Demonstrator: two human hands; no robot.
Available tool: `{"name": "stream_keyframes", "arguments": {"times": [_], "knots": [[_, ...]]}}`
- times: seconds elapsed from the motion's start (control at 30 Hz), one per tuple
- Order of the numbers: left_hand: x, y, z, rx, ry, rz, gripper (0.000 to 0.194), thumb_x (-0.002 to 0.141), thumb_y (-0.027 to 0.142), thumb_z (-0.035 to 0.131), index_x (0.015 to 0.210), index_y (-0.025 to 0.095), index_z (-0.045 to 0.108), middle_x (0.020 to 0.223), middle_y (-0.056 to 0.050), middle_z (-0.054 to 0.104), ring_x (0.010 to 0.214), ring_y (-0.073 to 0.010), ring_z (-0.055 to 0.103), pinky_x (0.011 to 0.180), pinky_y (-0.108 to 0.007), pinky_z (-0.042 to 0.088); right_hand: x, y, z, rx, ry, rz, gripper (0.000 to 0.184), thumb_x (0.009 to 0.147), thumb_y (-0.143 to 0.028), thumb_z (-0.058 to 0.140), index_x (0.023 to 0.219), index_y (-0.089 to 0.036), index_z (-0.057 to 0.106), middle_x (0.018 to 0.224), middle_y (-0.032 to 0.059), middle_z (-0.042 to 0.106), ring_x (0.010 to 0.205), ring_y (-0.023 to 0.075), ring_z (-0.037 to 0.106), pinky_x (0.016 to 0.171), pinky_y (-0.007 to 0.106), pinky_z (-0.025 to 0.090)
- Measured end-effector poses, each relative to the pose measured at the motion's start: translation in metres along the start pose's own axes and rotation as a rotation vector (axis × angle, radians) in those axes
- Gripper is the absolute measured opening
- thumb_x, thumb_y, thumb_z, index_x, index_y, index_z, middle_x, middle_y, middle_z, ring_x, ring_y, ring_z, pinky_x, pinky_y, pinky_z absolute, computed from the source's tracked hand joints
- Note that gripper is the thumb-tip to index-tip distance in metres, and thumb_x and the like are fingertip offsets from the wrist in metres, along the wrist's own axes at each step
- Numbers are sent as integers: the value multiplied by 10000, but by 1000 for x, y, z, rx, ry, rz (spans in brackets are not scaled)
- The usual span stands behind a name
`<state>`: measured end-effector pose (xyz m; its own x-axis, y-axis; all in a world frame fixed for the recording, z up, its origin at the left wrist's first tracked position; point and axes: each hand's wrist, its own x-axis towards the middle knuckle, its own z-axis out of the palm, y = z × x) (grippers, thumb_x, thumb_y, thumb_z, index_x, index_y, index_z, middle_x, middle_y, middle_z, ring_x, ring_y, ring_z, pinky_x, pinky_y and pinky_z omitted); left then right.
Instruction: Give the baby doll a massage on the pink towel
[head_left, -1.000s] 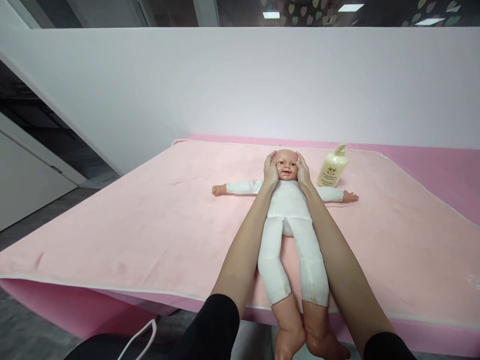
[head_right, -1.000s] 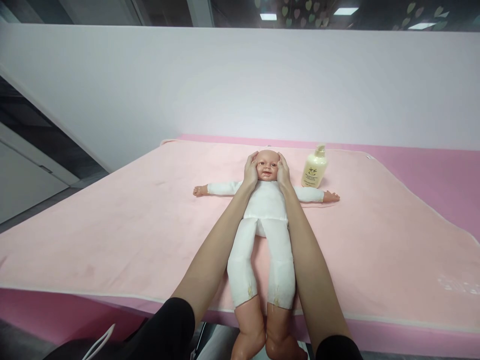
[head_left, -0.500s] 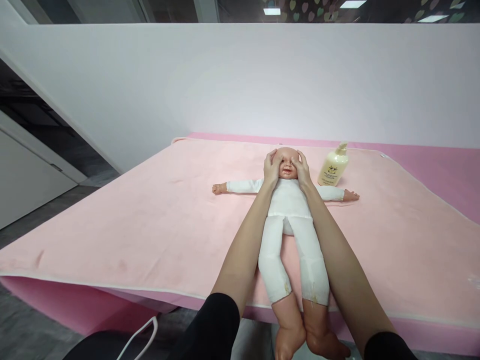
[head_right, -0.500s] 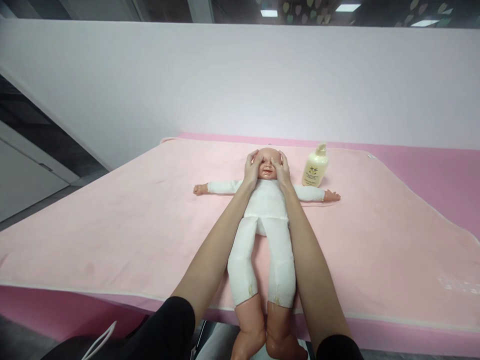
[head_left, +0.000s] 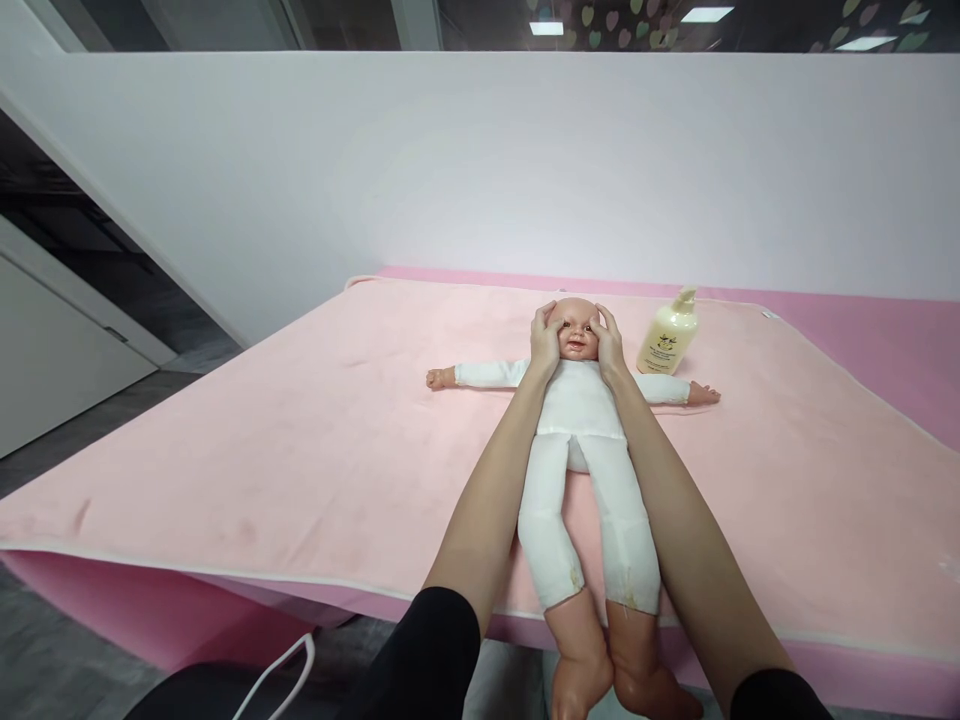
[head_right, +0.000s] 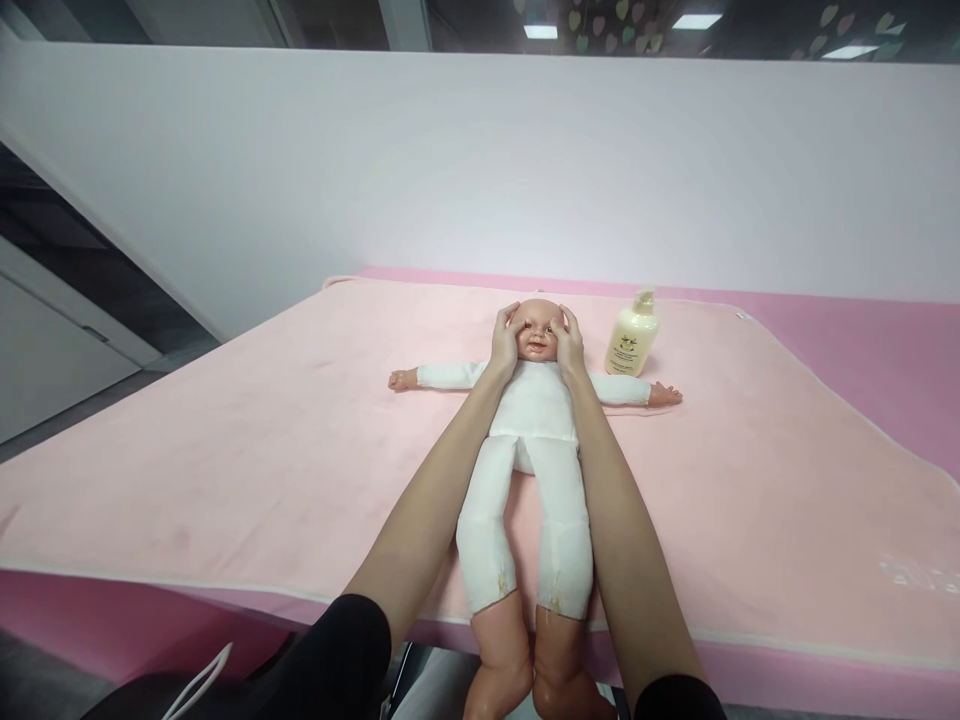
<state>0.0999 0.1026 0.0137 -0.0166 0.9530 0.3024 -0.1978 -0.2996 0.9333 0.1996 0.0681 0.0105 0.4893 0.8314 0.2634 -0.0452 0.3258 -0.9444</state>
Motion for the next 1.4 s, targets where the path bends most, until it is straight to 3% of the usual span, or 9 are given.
{"name": "stream_keyframes", "arguments": {"times": [0.3,0.47,0.6,0.93,1.17,1.4], "knots": [[3,-7,-1,-23,9,51,332,775,118,370,1041,176,559,1181,-47,547,1160,-149,461,1012,-272,333,3,-5,2,50,3,-7,318,671,-260,460,954,-167,570,1088,56,560,1135,193,431,967,328,366],[-1,-3,-1,8,9,79,269,804,284,488,1049,192,551,1175,-51,551,1146,-165,472,1007,-290,340,1,0,0,5,-3,-14,462,662,-354,490,1095,-194,525,1136,43,524,1075,184,468,960,340,364],[-4,-1,-1,34,-14,78,363,713,248,602,1065,194,534,1199,-58,530,1173,-184,448,1010,-295,336,-2,0,-2,-27,-43,-2,565,631,-384,548,1166,-215,483,1064,30,537,977,173,506,923,333,383],[-4,3,1,25,10,-4,307,765,179,462,1065,179,525,1187,-59,525,1137,-168,470,976,-271,364,-2,-5,3,-47,-6,44,524,662,-333,492,1169,-204,476,1119,30,527,1007,159,484,949,317,365],[0,-2,1,-20,9,34,324,759,92,353,1007,177,543,1143,-41,568,1118,-133,492,974,-234,365,-1,-12,5,-5,34,49,406,668,-219,389,1045,-186,537,1198,30,508,1152,163,410,971,300,362],[-2,2,2,-2,23,37,352,740,77,321,991,143,559,1131,-69,585,1108,-145,506,987,-255,368,-1,-12,4,24,88,103,434,639,-168,358,1020,-176,566,1180,18,525,1105,151,457,949,285,390]]}}
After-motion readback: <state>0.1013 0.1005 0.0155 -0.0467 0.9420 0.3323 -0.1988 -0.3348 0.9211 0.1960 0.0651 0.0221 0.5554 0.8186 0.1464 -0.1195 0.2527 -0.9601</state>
